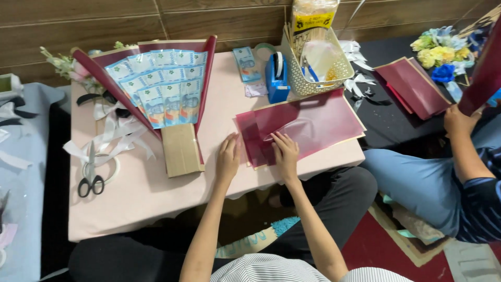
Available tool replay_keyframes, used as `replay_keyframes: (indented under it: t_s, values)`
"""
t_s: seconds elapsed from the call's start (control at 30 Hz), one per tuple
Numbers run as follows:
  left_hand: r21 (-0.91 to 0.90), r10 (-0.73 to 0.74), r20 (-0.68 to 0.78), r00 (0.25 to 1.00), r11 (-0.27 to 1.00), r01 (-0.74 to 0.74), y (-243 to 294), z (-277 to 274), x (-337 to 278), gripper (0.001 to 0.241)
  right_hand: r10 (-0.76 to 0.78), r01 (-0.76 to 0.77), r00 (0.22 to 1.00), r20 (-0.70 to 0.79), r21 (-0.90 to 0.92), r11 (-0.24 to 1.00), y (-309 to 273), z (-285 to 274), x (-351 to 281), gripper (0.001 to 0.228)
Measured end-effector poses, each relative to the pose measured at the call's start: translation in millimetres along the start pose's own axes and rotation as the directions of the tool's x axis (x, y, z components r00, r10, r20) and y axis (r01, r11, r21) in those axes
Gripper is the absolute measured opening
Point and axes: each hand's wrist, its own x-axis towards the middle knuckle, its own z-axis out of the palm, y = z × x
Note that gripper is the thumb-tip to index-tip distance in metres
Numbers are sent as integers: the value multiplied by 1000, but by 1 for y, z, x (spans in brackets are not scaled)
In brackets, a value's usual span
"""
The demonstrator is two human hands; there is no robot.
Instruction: Wrapping a money bouquet with decorative paper and securing it with tape at a craft station.
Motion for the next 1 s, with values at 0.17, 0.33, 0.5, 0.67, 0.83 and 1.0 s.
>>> replay_keyframes:
  t_s: [0.17, 0.33, 0.5, 0.67, 0.83, 1.0]
  values:
    - [-411, -179, 16, 984, 896, 169, 21, -23, -1, 53, -97, 90, 987, 125, 58, 994, -54, -49, -28, 37]
    - [-749, -270, 399, 876, 456, 481, -10, -14, -6, 87, -398, 398, 893, 210, 43, 916, -79, -66, -63, 29]
    - [-635, -217, 656, 723, 360, 683, 10, -39, 0, 94, -644, 656, 700, 308, 80, 751, -66, -36, -88, 33]
    - [-500, -281, 676, 681, 504, 704, 132, -90, 5, 99, -678, 677, 660, 325, 134, 724, -92, -36, -59, 30]
    - [-469, -514, 632, 580, 342, 814, 129, -81, -9, 105, -613, 520, 703, 361, 328, 789, -102, -28, -33, 28]
    - [-751, -652, 454, 607, 86, 655, 123, -57, -22, 84, -541, 388, 735, 409, 401, 830, -83, -4, -28, 45]
